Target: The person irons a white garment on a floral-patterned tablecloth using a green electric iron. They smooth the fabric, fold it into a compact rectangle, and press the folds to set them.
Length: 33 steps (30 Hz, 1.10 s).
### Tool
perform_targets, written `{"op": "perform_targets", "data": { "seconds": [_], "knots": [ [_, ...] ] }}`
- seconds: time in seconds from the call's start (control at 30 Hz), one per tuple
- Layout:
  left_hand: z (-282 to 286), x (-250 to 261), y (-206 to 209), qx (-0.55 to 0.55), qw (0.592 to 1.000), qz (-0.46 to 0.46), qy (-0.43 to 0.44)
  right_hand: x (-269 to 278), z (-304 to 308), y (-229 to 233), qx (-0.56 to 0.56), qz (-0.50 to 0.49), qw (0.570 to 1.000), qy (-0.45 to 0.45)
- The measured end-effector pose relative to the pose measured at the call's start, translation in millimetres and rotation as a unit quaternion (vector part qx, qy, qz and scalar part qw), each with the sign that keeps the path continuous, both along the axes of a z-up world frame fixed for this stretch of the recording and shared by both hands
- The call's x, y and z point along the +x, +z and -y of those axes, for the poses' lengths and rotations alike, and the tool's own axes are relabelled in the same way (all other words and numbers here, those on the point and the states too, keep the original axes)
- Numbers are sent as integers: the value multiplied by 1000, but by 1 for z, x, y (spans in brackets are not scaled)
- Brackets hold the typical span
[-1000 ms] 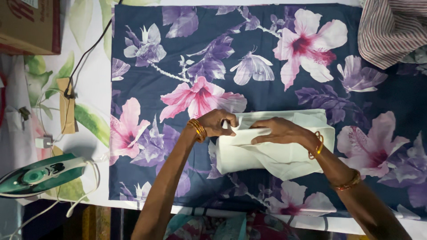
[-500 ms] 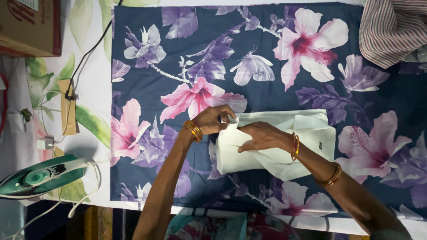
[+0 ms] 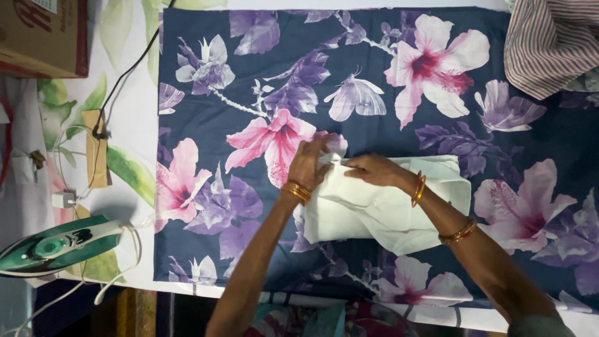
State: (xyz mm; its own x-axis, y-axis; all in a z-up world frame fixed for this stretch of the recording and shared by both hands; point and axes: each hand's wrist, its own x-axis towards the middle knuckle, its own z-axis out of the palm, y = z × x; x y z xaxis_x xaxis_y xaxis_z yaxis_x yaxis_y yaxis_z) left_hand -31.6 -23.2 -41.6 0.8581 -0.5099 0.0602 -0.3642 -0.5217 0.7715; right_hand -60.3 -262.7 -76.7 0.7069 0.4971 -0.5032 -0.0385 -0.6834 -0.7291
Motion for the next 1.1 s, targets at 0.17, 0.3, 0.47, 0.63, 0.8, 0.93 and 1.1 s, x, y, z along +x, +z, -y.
{"op": "perform_targets", "data": {
  "seconds": [0.17,0.3,0.47,0.63,0.8,0.93,1.1],
  "knots": [
    [-4,-38,-19,-46,975,69,207,8,13,15,-63,22,998,21],
    [-21,-72,-40,-81,933,-86,340,9,37,47,-126,-36,988,76],
    [-26,-97,-43,-49,938,-141,313,5,69,49,-235,-50,964,117],
    [-1,-93,-24,-63,960,-65,266,-3,103,11,-262,-70,953,133],
    [-5,-94,-4,-19,943,26,330,-4,114,23,-264,-87,957,80],
    [-27,-80,-19,9,916,29,400,7,98,45,-166,-50,984,27],
    [-49,-80,-39,-34,908,-138,393,19,103,41,-204,-95,971,75]
  ]
}}
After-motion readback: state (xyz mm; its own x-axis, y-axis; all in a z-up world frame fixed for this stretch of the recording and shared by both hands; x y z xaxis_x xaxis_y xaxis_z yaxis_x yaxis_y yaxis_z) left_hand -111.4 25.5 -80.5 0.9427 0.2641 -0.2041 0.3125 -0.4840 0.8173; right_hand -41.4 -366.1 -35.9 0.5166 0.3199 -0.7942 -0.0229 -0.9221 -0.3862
